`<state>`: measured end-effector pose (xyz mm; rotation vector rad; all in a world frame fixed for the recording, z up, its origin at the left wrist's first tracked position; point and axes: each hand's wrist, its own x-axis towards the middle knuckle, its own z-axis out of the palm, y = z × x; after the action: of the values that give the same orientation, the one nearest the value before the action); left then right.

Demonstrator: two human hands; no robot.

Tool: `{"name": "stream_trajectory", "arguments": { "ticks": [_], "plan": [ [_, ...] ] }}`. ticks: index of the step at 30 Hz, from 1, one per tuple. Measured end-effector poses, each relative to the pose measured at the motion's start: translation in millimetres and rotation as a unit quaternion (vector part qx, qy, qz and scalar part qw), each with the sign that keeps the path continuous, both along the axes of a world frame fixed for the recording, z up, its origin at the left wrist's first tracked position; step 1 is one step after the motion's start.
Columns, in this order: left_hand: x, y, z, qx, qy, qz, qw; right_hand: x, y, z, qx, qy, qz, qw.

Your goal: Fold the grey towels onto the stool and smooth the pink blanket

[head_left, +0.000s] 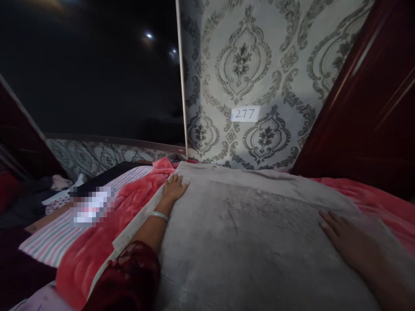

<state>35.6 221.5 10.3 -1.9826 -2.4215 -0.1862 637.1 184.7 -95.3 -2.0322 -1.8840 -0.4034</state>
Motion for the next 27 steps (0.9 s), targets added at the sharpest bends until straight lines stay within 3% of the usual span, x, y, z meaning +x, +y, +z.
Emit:
{"name": "stream_trajectory", "arguments": {
  "ticks": [7,12,16,19,22,25,27],
  "plan": [
    [-0.3,5.6,7.5,-0.007,-0.004,0.000,1.000,-24.5,-15.2,31.9,-0.071,0.024,-0.019,0.997],
    [8.1,-3.2,15.0,0.059,0.039,0.024,0.997,-38.9,-23.6,50.6,-0.101,0.021,-0.033,0.994],
    [17.6,-11.5,27.0,0.065,0.042,0.003,0.997,-52.6,-30.9,72.5,-0.139,0.041,-0.051,0.988],
    [49.9,-11.2,35.4,0.065,0.041,-0.033,0.996,-75.6,-27.8,95.5,-0.180,0.076,-0.076,0.978],
    [108.3,-12.0,36.8,0.033,0.034,-0.137,0.989,-114.1,-16.9,112.7,-0.163,0.079,-0.059,0.982],
    [164.0,-17.3,26.5,0.024,0.036,-0.259,0.965,-156.9,-10.2,112.9,-0.144,0.075,0.034,0.986],
    [185.6,-21.3,14.7,0.014,0.037,-0.281,0.959,-178.3,-11.3,104.6,-0.158,0.072,0.070,0.982]
  ]
}}
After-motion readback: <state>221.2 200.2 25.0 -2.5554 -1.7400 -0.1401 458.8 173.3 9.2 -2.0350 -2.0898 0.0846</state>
